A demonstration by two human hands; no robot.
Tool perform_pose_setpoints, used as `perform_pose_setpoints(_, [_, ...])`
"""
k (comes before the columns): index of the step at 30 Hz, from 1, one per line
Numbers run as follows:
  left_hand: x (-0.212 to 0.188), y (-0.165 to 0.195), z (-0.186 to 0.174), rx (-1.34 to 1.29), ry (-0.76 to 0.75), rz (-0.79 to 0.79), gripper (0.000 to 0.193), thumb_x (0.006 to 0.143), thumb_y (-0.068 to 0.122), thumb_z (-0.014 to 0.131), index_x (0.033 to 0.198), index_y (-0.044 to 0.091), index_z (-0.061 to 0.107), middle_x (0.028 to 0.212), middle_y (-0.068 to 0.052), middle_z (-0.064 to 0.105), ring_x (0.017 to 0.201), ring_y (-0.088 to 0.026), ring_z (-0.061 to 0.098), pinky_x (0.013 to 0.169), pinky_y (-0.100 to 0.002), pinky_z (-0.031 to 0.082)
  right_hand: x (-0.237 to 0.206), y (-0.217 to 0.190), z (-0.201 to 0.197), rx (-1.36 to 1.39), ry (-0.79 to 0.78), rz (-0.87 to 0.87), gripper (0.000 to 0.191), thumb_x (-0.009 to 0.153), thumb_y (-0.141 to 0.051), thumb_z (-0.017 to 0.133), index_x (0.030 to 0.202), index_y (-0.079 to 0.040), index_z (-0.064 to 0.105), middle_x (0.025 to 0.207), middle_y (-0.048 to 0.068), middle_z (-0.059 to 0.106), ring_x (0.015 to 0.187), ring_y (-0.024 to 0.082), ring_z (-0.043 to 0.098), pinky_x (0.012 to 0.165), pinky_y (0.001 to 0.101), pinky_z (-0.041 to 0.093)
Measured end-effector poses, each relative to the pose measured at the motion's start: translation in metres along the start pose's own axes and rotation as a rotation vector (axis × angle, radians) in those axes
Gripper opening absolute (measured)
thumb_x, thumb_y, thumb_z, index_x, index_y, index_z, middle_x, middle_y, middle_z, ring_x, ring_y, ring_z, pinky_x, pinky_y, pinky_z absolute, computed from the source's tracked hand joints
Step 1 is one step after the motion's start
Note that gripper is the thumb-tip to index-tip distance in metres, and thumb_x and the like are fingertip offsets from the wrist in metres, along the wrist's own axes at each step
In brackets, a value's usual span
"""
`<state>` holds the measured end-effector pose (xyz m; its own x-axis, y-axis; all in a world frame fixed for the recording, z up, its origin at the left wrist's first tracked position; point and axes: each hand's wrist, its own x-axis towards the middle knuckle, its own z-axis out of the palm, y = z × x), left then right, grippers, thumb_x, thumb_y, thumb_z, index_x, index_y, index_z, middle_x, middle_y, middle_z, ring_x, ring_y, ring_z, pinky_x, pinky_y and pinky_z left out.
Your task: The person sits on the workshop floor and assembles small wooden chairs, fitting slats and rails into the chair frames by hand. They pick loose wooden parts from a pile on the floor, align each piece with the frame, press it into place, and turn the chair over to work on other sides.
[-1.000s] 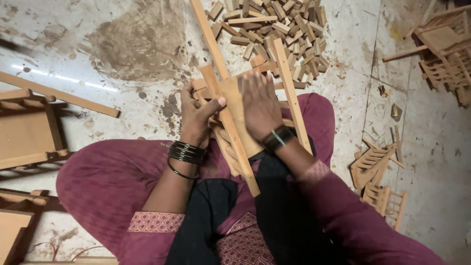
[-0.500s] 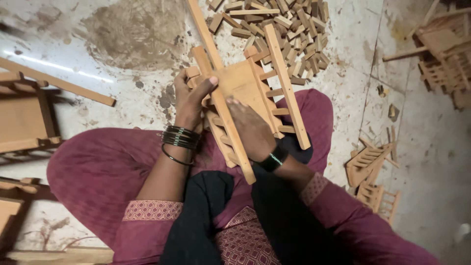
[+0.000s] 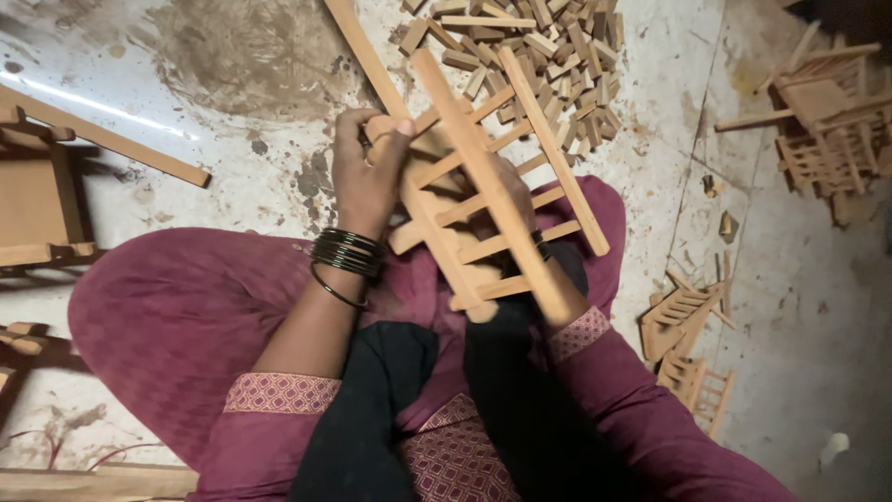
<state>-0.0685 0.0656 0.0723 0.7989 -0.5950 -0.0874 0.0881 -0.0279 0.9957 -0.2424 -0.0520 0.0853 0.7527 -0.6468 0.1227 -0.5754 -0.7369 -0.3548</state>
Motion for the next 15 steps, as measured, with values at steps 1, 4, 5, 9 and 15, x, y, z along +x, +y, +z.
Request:
perform_pose_setpoints(1, [0.000, -0.002, 0.002, -0.019, 0.008, 0.057, 0.045, 0.100, 0.030, 0.080, 0.125, 0.004, 0.055, 0.115, -0.014, 0.066, 0.106, -0.021, 0.066, 0.094, -0.032, 0.056, 0.005, 0.006, -0.004, -0.018, 0.002, -0.007, 0.036, 0.097, -0.014, 0.066, 0.132, -0.008, 0.065, 0.127, 0.015, 0.064, 0.117, 0.037, 0.063, 0.099, 0.0443, 0.052])
perform_pose_setpoints(4, [-0.001, -0.005, 0.010, -0.193, -0.023, 0.074, 0.042, 0.095, 0.023, 0.080, 0.117, 0.005, 0.049, 0.110, -0.010, 0.065, 0.101, -0.017, 0.064, 0.090, -0.031, 0.055, 0.014, 0.019, -0.016, -0.068, 0.021, -0.018, 0.032, 0.097, -0.014, 0.065, 0.128, -0.009, 0.068, 0.119, 0.016, 0.065, 0.109, 0.038, 0.065, 0.093, 0.0456, 0.053])
perform_pose_setpoints(5, [-0.003, -0.005, 0.011, -0.329, -0.066, -0.019, 0.041, 0.092, 0.021, 0.078, 0.115, 0.007, 0.047, 0.109, -0.007, 0.067, 0.099, -0.013, 0.065, 0.088, -0.029, 0.056, 0.017, 0.022, -0.022, -0.085, 0.028, -0.025, 0.030, 0.097, -0.014, 0.065, 0.127, -0.010, 0.069, 0.117, 0.016, 0.065, 0.107, 0.038, 0.065, 0.092, 0.0460, 0.053])
perform_pose_setpoints(9, [-0.007, -0.005, 0.015, -0.816, -0.048, -0.206, 0.031, 0.093, 0.017, 0.072, 0.113, 0.008, 0.050, 0.101, -0.003, 0.063, 0.094, -0.014, 0.063, 0.083, -0.029, 0.055, 0.023, 0.022, -0.037, -0.130, 0.012, -0.115, 0.026, 0.098, -0.014, 0.064, 0.122, -0.012, 0.072, 0.106, 0.016, 0.067, 0.096, 0.038, 0.067, 0.084, 0.0477, 0.054])
perform_pose_setpoints(15, [-0.006, -0.007, 0.017, -0.578, -0.009, -0.158, 0.037, 0.101, 0.042, 0.063, 0.105, 0.006, 0.062, 0.091, 0.000, 0.063, 0.086, -0.010, 0.057, 0.079, -0.026, 0.050, 0.032, 0.003, -0.036, -0.199, -0.030, -0.185, 0.032, 0.085, -0.025, 0.070, 0.114, -0.014, 0.075, 0.092, 0.018, 0.066, 0.079, 0.039, 0.068, 0.067, 0.0491, 0.052])
